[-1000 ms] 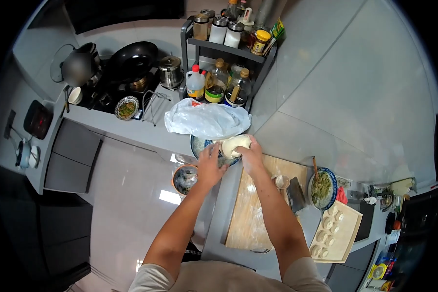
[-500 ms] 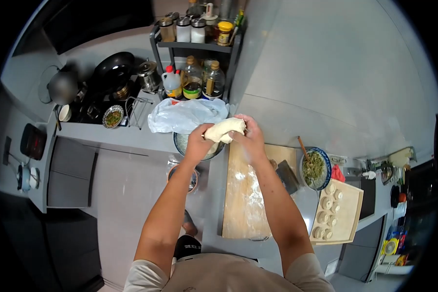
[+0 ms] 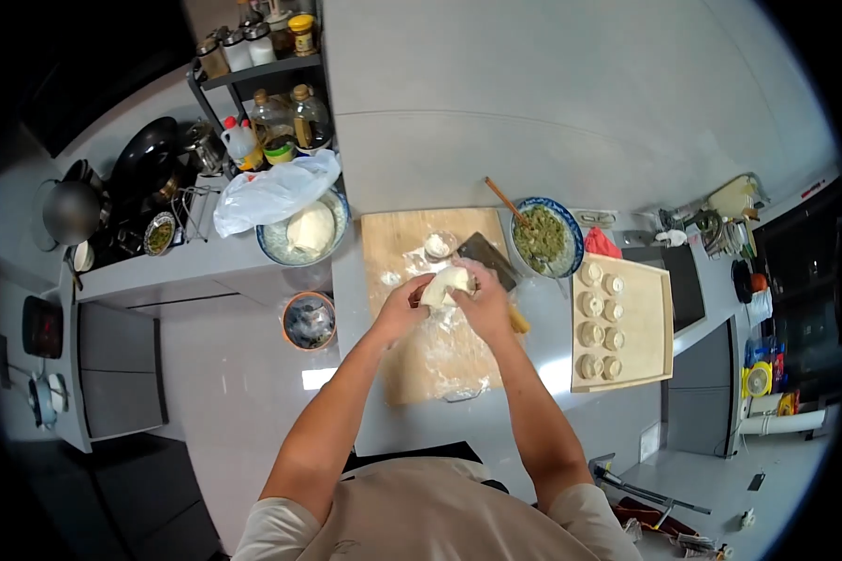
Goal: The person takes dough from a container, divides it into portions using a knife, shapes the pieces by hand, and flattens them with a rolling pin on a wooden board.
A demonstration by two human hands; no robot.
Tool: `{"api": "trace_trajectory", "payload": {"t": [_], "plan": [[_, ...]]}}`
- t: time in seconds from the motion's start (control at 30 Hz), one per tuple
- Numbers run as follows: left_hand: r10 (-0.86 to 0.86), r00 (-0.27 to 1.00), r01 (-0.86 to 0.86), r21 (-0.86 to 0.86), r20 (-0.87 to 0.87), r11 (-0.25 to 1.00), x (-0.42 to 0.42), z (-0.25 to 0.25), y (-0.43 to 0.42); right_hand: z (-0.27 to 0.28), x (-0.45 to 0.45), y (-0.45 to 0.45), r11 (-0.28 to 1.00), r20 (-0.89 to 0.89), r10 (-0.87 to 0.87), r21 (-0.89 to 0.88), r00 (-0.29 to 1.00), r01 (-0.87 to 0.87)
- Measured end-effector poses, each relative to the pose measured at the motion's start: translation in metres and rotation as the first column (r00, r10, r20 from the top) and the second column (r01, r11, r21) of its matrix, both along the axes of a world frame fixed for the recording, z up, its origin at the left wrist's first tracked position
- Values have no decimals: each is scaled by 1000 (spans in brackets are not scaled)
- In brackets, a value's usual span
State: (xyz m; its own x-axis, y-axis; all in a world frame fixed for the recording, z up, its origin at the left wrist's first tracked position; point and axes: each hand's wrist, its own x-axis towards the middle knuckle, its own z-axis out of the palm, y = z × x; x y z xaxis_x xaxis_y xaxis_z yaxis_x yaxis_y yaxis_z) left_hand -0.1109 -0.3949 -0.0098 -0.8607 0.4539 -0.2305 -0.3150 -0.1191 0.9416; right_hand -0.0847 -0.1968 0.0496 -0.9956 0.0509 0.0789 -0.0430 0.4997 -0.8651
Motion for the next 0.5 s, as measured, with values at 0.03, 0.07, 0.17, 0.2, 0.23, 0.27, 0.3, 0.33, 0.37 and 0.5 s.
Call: {"api": "trace_trajectory", "payload": {"t": [0.03, 0.07, 0.17, 0.2, 0.23, 0.27, 0.3, 0.33, 0.37, 0.5], "plan": [[-10, 1000, 11, -73, 22, 997, 11, -12, 6, -20, 14, 8, 1000, -54, 10, 6, 998, -10], [-15, 1000, 17, -79, 25, 997, 22, -22, 9, -39, 28, 13, 1000, -51, 4, 0, 999, -4], [-66, 967, -55, -452, -248, 891, 34, -59, 7, -70, 53, 21, 988, -39, 27, 152, 999, -20], [-69, 966, -55, -460, -249, 886, 35, -62, 8, -68, 55, 23, 989, -42, 25, 144, 999, -19], [-116, 961, -20, -481, -251, 876, 40, -66, 11, -68, 59, 24, 984, -13, 42, 175, 999, -39], [-161, 954, 13, -500, -255, 866, 44, -69, 14, -66, 62, 25, 976, 14, 58, 210, 998, -59], [-163, 953, 13, -503, -255, 864, 49, -70, 17, -74, 64, 28, 977, 12, 57, 206, 998, -58], [-147, 938, -30, -497, -313, 867, 51, -69, 19, -88, 61, 30, 963, -44, 68, 264, 997, -54], [-121, 921, -84, -491, -372, 867, 51, -66, 16, -99, 56, 29, 947, -103, 94, 317, 990, -57], [40, 850, -381, -560, -525, 736, 42, -37, -28, -54, 33, -13, 953, -174, -1, 298, 985, 53]]}}
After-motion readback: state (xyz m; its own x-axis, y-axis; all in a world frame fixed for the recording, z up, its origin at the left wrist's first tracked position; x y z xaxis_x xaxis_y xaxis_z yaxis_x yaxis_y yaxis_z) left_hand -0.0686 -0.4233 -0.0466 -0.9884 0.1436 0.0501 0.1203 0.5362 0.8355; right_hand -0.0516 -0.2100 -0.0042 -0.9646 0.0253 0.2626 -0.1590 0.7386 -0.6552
